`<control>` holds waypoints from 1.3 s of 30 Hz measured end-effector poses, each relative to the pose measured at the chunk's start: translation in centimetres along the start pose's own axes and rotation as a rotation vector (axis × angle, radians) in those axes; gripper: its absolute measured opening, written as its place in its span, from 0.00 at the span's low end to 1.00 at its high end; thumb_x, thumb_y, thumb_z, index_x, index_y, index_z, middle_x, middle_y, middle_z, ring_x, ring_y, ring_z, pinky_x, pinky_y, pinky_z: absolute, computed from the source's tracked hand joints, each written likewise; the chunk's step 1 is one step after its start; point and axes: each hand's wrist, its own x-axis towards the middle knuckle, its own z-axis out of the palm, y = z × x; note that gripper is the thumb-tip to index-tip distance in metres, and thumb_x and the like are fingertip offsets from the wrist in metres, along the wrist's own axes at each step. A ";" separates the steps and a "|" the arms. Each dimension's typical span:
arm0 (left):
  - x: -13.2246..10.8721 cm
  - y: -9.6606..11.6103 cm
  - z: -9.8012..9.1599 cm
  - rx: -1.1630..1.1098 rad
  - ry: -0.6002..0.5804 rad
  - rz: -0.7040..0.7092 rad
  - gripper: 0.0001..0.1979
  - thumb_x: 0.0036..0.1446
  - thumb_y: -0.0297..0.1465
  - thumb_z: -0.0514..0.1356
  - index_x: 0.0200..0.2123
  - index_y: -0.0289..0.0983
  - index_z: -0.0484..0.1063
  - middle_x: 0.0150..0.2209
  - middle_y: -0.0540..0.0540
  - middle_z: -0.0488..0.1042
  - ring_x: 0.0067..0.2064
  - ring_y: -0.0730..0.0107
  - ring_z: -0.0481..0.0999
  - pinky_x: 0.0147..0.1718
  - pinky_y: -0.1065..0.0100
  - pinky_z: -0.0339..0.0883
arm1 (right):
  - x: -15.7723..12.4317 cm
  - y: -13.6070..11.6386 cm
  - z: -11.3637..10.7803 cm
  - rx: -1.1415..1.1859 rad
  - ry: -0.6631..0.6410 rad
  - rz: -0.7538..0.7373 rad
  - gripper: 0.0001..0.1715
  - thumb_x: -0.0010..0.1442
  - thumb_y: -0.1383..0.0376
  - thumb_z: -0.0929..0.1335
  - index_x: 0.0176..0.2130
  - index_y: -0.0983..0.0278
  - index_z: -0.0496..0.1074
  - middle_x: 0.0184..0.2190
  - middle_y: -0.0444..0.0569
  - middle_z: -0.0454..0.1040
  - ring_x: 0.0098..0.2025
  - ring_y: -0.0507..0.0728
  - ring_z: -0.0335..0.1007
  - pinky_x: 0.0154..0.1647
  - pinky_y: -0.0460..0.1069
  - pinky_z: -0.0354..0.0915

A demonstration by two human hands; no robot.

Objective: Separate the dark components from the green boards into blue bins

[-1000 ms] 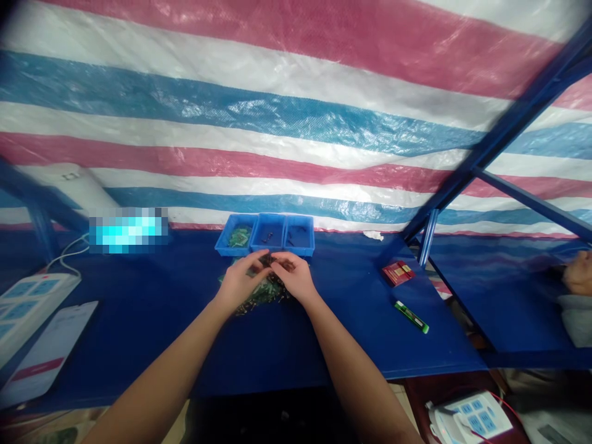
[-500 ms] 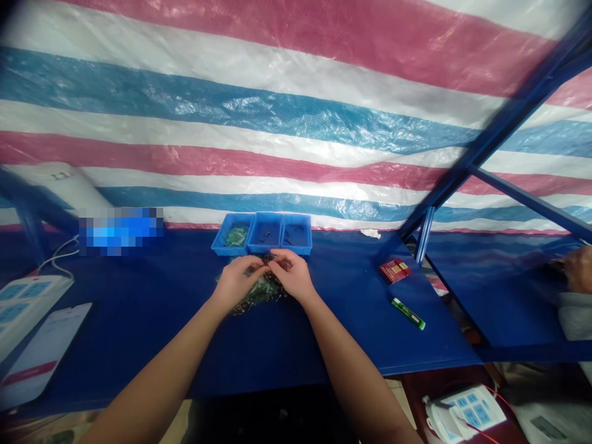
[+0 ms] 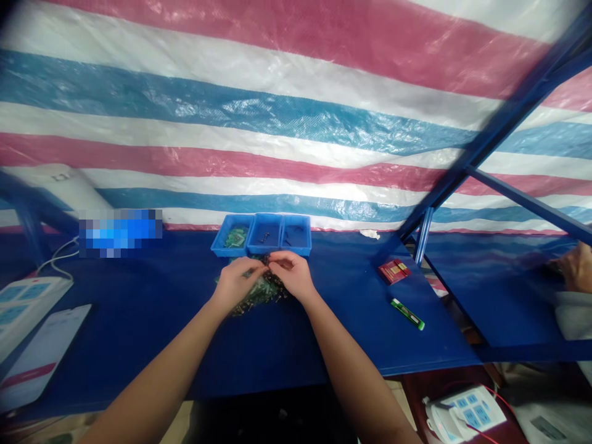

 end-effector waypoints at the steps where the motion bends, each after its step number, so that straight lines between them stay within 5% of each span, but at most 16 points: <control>1: 0.0 0.0 0.0 -0.002 0.001 0.004 0.06 0.61 0.34 0.60 0.33 0.40 0.74 0.31 0.49 0.78 0.33 0.69 0.74 0.35 0.67 0.67 | 0.0 0.0 0.0 0.005 0.001 0.001 0.14 0.49 0.61 0.75 0.38 0.62 0.77 0.37 0.49 0.79 0.38 0.57 0.77 0.45 0.54 0.73; 11: 0.1 0.5 -0.2 0.030 -0.015 -0.145 0.09 0.62 0.38 0.58 0.40 0.41 0.75 0.31 0.49 0.77 0.34 0.68 0.76 0.32 0.70 0.69 | 0.0 -0.8 0.0 -0.026 0.034 -0.066 0.13 0.48 0.62 0.75 0.36 0.62 0.77 0.37 0.49 0.79 0.41 0.58 0.76 0.47 0.54 0.72; 16: 0.1 0.6 -0.3 0.021 -0.043 -0.139 0.09 0.62 0.37 0.58 0.39 0.40 0.76 0.33 0.49 0.79 0.34 0.68 0.76 0.33 0.70 0.69 | 0.0 -1.1 0.0 0.064 0.036 0.034 0.14 0.47 0.61 0.76 0.35 0.63 0.77 0.31 0.47 0.79 0.30 0.55 0.75 0.38 0.53 0.73; 24: 0.1 0.8 -0.4 0.012 -0.074 -0.182 0.12 0.63 0.38 0.55 0.43 0.40 0.76 0.36 0.47 0.79 0.36 0.67 0.78 0.31 0.71 0.70 | 0.8 -0.4 -0.9 0.222 0.228 0.107 0.16 0.43 0.63 0.78 0.33 0.64 0.76 0.29 0.46 0.79 0.32 0.55 0.76 0.43 0.54 0.73; 31: 0.1 0.8 -0.3 0.010 -0.097 -0.198 0.13 0.63 0.38 0.54 0.42 0.40 0.76 0.35 0.48 0.79 0.35 0.67 0.78 0.31 0.71 0.71 | 1.5 -0.4 -1.7 0.136 0.250 -0.118 0.26 0.49 0.60 0.75 0.48 0.60 0.73 0.55 0.52 0.73 0.56 0.61 0.71 0.58 0.58 0.66; 39: 0.1 0.9 -0.4 0.025 -0.087 -0.178 0.12 0.63 0.38 0.55 0.42 0.40 0.76 0.36 0.47 0.79 0.35 0.67 0.78 0.30 0.71 0.70 | 1.1 -0.2 -2.4 -0.276 0.328 -0.128 0.13 0.56 0.56 0.70 0.36 0.62 0.76 0.34 0.50 0.80 0.35 0.59 0.78 0.44 0.55 0.73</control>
